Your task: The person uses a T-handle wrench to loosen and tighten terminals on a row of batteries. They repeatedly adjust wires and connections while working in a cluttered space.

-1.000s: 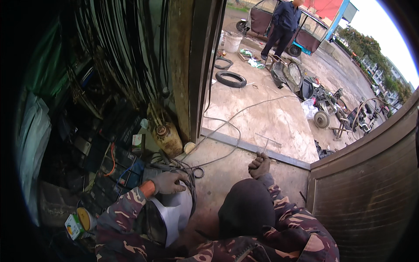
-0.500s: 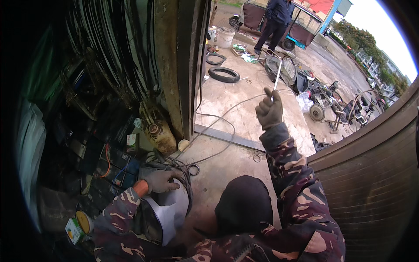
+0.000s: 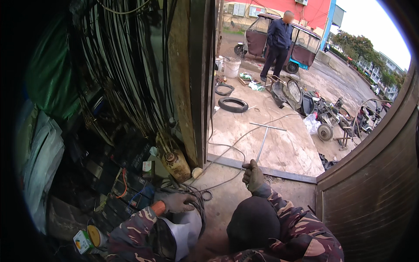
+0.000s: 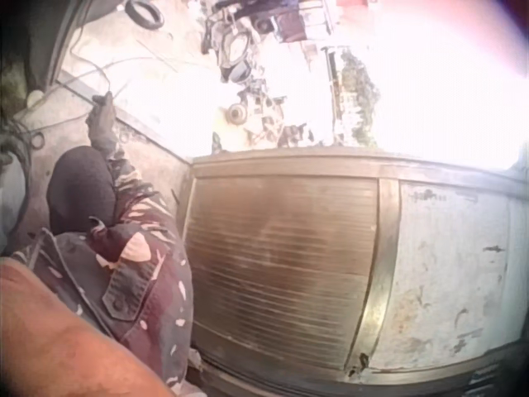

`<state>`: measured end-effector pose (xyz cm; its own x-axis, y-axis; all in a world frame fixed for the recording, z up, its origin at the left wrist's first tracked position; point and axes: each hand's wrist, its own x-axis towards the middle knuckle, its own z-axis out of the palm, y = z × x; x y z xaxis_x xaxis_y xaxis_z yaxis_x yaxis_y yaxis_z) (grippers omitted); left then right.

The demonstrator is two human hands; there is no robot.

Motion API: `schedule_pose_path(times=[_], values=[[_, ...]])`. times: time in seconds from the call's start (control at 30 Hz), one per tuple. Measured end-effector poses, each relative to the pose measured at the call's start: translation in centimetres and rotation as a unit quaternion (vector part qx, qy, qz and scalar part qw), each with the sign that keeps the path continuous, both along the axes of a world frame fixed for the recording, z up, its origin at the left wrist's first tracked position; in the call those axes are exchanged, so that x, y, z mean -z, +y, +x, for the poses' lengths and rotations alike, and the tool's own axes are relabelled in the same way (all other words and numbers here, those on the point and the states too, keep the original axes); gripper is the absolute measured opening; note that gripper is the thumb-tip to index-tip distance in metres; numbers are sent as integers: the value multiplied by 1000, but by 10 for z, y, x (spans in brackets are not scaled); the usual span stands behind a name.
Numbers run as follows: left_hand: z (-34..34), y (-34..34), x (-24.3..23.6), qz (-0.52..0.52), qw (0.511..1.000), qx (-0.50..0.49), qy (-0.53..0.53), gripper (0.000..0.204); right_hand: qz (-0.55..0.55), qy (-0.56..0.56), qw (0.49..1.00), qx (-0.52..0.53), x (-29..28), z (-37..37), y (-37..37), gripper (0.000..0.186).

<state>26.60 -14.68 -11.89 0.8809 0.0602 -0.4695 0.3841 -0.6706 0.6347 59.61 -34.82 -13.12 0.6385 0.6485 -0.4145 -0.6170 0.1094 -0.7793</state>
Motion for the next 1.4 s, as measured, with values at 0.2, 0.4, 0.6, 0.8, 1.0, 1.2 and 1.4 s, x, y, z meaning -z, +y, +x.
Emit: schedule_pose_path(times=[0.2, 0.4, 0.6, 0.8, 1.0, 1.2, 1.4], values=[[1, -4, -11, -1, 1000, -10, 4, 58, 10, 58, 998, -2, 28, -10, -2, 50], [1, -4, -4, -2, 1000, -9, 8, 58, 9, 54, 998, -11, 29, -13, -4, 49], [3, -3, -6, -42, 998, -30, 37, 56, -20, 135, 991, -4, 43, -9, -11, 47], [4, -8, -20, -18, 999, -29, 9, 53, -53, 176, 983, 24, 52, -6, -14, 43], [3, -8, -22, -14, 999, -49, 5, 44, -54, 170, 983, 28, 58, 9, -28, 41], [-1, -5, -13, -58, 993, -89, 47, 54, -64, 98, 989, 89, 63, 37, -69, 43], [4, -2, -7, -40, 996, -73, 43, 57, -111, 121, 978, 126, 79, 39, -100, 48]])
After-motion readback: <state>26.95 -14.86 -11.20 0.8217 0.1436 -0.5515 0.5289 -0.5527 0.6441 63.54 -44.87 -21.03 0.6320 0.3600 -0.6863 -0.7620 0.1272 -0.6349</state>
